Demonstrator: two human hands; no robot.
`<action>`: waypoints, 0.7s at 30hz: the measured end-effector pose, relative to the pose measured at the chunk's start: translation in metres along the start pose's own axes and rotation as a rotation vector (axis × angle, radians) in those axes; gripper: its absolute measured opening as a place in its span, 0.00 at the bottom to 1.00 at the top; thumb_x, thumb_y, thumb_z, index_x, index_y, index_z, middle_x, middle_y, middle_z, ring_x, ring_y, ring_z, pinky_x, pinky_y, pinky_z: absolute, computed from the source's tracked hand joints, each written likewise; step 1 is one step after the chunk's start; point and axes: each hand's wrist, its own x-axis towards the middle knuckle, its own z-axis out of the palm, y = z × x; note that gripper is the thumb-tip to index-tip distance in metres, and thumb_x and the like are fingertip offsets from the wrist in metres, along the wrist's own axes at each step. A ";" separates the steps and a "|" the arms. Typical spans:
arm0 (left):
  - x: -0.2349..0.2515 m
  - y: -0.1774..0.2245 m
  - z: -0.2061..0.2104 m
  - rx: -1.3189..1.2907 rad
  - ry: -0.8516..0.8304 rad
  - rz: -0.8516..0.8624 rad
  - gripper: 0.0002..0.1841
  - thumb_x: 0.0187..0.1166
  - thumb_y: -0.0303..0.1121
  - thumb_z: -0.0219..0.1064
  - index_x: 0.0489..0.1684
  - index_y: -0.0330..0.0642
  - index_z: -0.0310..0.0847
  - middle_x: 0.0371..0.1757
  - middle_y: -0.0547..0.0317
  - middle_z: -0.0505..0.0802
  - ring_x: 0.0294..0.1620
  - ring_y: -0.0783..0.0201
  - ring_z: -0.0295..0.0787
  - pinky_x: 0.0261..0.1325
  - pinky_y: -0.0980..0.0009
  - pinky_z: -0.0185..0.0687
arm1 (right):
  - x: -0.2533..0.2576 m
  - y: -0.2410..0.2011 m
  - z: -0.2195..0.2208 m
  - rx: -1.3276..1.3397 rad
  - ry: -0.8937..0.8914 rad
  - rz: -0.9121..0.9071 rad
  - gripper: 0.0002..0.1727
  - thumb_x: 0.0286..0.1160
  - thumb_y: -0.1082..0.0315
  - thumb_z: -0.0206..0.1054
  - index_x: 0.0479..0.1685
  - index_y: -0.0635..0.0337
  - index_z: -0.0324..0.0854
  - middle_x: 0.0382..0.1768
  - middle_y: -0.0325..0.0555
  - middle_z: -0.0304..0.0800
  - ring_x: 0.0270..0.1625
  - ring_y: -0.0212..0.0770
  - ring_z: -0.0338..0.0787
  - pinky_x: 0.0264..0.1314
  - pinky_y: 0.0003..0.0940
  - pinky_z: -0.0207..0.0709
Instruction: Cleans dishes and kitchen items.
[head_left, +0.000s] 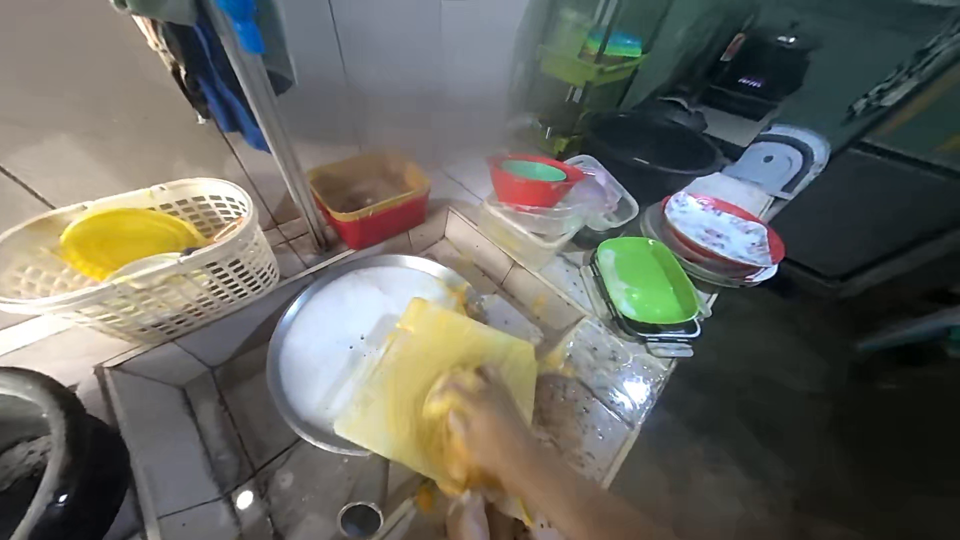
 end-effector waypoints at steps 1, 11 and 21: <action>0.002 -0.001 0.000 -0.051 0.012 -0.015 0.08 0.83 0.17 0.46 0.51 0.29 0.68 0.37 0.52 0.82 0.36 0.64 0.83 0.43 0.66 0.84 | -0.010 -0.005 0.006 -0.001 -0.047 -0.124 0.16 0.82 0.70 0.61 0.62 0.57 0.89 0.67 0.54 0.89 0.76 0.62 0.79 0.78 0.58 0.70; -0.008 -0.001 0.003 -0.062 0.014 0.006 0.08 0.70 0.13 0.51 0.34 0.35 0.71 0.27 0.59 0.86 0.28 0.68 0.87 0.36 0.69 0.88 | 0.032 0.006 -0.015 -0.100 0.017 0.034 0.19 0.82 0.70 0.65 0.70 0.62 0.83 0.72 0.60 0.82 0.79 0.65 0.74 0.82 0.60 0.66; -0.003 -0.005 0.002 -0.247 -0.080 0.027 0.12 0.68 0.12 0.49 0.41 0.35 0.71 0.30 0.57 0.90 0.31 0.67 0.92 0.37 0.67 0.92 | 0.081 0.015 -0.020 -0.133 0.119 0.039 0.19 0.81 0.70 0.65 0.68 0.65 0.84 0.72 0.62 0.82 0.79 0.67 0.75 0.81 0.60 0.66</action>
